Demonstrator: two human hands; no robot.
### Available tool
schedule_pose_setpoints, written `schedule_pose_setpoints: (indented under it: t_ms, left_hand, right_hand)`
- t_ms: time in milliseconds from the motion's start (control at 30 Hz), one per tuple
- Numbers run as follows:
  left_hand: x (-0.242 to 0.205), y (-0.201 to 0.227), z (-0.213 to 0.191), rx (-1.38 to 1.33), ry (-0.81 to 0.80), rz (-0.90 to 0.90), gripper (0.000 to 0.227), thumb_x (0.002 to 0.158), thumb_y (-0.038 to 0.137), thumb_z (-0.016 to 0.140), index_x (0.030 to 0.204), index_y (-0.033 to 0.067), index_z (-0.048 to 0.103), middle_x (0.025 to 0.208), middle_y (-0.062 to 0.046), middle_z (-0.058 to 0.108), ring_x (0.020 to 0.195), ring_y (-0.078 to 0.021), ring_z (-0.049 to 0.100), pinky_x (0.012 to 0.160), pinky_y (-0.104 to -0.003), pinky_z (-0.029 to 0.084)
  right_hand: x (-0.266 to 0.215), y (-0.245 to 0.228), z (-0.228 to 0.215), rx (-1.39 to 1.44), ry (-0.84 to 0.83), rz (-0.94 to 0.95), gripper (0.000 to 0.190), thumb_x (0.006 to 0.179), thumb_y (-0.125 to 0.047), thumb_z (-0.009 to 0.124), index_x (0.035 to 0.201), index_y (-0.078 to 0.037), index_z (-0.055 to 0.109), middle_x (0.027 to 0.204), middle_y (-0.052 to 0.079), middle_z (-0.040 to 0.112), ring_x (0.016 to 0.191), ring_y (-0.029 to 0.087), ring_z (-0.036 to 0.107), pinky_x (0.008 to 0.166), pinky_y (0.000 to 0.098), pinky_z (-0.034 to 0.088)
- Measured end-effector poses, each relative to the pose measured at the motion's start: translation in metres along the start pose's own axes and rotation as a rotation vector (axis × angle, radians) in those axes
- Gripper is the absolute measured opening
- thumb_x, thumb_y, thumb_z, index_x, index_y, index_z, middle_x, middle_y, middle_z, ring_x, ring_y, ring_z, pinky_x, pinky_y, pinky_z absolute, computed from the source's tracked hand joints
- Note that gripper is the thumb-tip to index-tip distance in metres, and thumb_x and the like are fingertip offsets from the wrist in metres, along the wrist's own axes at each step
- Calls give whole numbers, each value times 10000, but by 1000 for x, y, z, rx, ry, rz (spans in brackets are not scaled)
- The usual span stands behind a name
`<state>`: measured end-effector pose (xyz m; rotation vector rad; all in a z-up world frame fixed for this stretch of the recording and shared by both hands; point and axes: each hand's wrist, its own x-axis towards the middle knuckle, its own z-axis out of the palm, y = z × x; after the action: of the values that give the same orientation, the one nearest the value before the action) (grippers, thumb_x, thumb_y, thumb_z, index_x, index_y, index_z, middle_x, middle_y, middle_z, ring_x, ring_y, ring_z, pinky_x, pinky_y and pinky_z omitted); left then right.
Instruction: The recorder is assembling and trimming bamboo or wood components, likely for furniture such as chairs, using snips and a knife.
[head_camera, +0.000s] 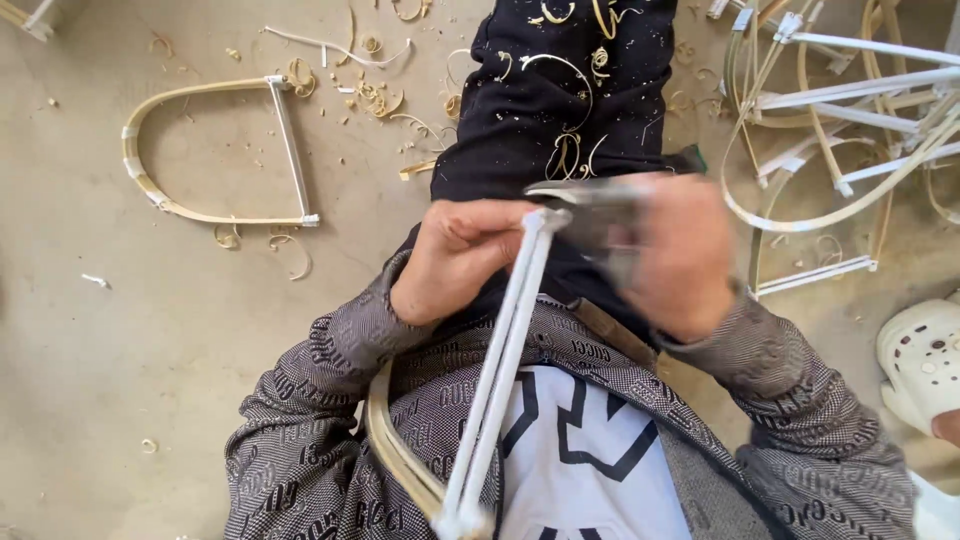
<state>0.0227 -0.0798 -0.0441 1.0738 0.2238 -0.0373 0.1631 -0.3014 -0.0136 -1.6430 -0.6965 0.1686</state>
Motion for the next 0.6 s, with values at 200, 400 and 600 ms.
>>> schedule_pose_setpoints:
  t_ms: [200,400,600]
  left_hand:
    - [-8,-1,-9,-43,44,-82,256,1045,-40,603,1289,-46,684,990,-38,738,856,-63,673,779,-211,566]
    - [1,2,-8,-8,1,-91,281,1046,-25,605,1320,-31,666,991,-27,736,858,-60,669,789,-217,575]
    - [0,3,-8,26,-45,-90,306,1057,-46,577,1349,-7,660,970,5,683,799,-38,573,718,-195,510]
  right_hand:
    - [3,-23,10,-451,-334,218,444,962,-43,668,1367,-13,487,1084,134,627,897,277,645,823,395,533]
    - [8,-27,11,-490,-493,121,608,822,-32,709,1377,20,468,1205,197,602,1053,375,605,929,438,494]
    - [7,-31,15,-572,-600,-2,695,769,-51,722,1409,29,462,1217,210,595,1127,392,587,985,465,468]
